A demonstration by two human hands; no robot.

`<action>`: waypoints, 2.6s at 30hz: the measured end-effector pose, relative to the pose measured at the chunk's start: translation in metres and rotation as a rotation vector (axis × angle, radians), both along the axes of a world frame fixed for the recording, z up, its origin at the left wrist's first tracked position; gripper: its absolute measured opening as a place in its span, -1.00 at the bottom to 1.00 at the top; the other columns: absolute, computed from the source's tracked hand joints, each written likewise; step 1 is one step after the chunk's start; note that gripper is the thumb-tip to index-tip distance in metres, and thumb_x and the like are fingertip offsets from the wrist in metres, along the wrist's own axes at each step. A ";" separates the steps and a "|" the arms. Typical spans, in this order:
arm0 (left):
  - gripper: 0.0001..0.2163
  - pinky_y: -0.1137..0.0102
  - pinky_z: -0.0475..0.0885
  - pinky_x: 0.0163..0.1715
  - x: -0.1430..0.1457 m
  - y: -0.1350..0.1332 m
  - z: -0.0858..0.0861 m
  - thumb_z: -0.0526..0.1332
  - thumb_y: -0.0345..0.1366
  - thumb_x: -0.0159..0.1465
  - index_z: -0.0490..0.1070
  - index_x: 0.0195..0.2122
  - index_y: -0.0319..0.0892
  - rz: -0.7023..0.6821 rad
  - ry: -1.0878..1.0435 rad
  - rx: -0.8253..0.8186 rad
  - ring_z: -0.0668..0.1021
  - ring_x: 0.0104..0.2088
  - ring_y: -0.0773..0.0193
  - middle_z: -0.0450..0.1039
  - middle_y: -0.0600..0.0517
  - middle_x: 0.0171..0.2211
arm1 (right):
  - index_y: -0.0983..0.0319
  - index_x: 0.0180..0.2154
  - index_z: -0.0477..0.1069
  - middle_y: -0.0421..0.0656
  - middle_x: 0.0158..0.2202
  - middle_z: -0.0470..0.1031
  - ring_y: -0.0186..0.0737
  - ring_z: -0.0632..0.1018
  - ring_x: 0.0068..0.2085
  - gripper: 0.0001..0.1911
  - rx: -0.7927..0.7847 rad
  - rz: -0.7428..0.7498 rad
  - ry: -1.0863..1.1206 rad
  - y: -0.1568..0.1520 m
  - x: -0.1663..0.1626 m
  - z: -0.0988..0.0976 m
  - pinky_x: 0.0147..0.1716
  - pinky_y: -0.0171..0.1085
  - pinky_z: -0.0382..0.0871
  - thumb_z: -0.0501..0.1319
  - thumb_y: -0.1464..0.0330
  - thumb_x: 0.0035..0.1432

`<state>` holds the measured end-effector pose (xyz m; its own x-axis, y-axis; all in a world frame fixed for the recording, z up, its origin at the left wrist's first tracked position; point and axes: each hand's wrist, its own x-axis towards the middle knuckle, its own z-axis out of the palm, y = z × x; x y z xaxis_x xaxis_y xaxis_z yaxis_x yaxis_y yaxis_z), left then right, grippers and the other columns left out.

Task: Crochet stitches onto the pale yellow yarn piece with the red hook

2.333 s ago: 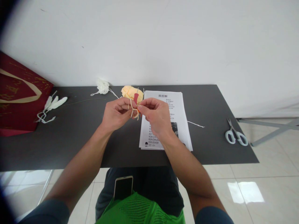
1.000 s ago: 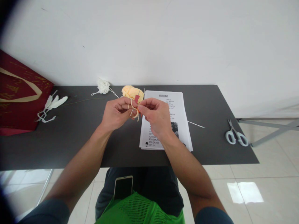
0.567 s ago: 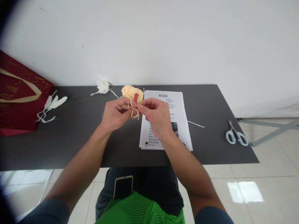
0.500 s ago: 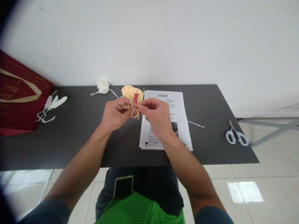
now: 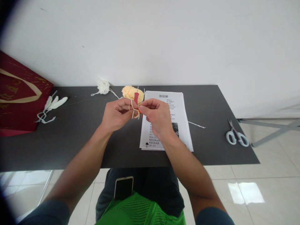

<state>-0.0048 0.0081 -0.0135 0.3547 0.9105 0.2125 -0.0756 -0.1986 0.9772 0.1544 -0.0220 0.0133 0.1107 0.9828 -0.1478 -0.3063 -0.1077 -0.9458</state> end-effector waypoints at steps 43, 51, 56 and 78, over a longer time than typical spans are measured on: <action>-0.91 0.46 0.47 -0.43 0.000 0.000 -0.002 0.36 -0.35 0.21 0.53 -0.26 -0.18 0.014 0.046 0.038 0.59 -0.49 0.35 0.60 0.06 -0.48 | 0.22 -0.50 0.52 -0.32 -0.63 0.38 -0.52 0.16 -0.64 -0.90 0.010 -0.025 -0.050 -0.002 -0.001 0.001 -0.67 -0.34 -0.11 0.42 0.42 -0.12; -0.91 0.44 0.47 -0.41 -0.001 0.000 -0.001 0.36 -0.36 0.22 0.52 -0.24 -0.18 -0.011 0.015 0.024 0.58 -0.48 0.35 0.58 0.07 -0.48 | 0.23 -0.50 0.52 -0.32 -0.63 0.39 -0.51 0.19 -0.64 -0.90 0.023 -0.027 -0.064 -0.003 -0.002 0.001 -0.66 -0.34 -0.08 0.42 0.43 -0.10; -0.92 0.45 0.45 -0.44 -0.001 0.000 -0.001 0.36 -0.35 0.23 0.52 -0.26 -0.18 -0.015 0.031 0.025 0.57 -0.50 0.36 0.56 0.07 -0.50 | 0.22 -0.47 0.54 -0.28 -0.57 0.45 -0.47 0.29 -0.58 -0.93 0.111 -0.061 -0.166 -0.004 -0.002 -0.003 -0.61 -0.35 0.07 0.40 0.43 -0.04; -0.92 0.49 0.43 -0.50 -0.001 0.003 -0.002 0.35 -0.32 0.26 0.53 -0.26 -0.20 -0.010 0.021 -0.001 0.52 -0.56 0.41 0.55 0.08 -0.53 | 0.22 -0.45 0.56 -0.23 -0.53 0.54 -0.39 0.41 -0.54 -0.98 0.205 -0.091 -0.482 -0.007 -0.001 -0.001 -0.55 -0.32 0.22 0.35 0.42 0.00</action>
